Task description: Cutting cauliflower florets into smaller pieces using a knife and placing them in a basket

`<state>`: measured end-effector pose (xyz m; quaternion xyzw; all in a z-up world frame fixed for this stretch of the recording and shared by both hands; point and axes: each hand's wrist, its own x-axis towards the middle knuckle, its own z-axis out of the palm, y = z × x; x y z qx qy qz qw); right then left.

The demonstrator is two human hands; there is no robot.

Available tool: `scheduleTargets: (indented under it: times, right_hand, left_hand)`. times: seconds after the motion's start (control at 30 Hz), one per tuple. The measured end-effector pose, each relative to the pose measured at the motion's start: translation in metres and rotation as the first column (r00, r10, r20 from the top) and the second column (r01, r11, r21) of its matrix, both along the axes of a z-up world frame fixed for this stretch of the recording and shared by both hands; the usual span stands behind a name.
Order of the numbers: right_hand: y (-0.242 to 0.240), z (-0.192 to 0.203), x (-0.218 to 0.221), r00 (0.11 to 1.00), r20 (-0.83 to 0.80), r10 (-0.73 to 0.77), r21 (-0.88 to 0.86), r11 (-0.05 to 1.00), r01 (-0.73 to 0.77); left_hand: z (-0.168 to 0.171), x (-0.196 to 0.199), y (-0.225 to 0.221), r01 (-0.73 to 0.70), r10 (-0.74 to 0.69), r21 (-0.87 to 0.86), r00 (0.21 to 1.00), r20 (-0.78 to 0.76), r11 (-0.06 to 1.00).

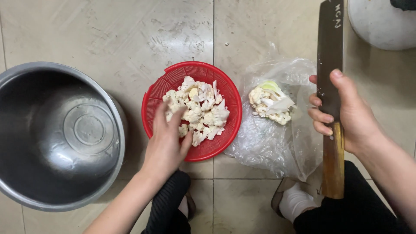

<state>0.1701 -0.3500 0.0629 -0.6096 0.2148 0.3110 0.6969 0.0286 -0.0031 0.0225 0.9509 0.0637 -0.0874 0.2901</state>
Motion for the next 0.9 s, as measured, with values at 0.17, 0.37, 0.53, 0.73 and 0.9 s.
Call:
scheduleTargets:
  times: [0.17,0.37,0.53,0.73,0.9]
  right_hand:
    - [0.000,-0.002,-0.003,0.999,-0.016,-0.031,-0.085,0.996,0.030]
    - [0.008,0.001,-0.003,0.997,-0.068,-0.029,-0.130,0.991,0.020]
    - [0.008,-0.016,-0.007,0.997,-0.010,0.070,-0.253,0.965,-0.070]
    - [0.017,-0.042,-0.013,0.927,0.037,0.373,-0.649,0.715,-0.262]
    - [0.023,-0.057,-0.014,0.866,0.042,0.499,-0.769,0.569,-0.291]
  left_hand:
    - [0.001,-0.002,0.007,-0.071,0.069,0.044,0.997,0.046,0.997]
    - [-0.007,-0.005,0.007,0.034,-0.036,0.026,0.996,0.082,0.999]
    - [-0.016,-0.010,0.009,0.091,-0.099,0.093,0.991,0.086,0.992]
    - [-0.010,-0.009,0.017,-0.013,-0.002,0.095,0.988,0.157,0.995]
    - [-0.007,-0.010,0.020,-0.038,0.025,0.086,0.990,0.140,0.996]
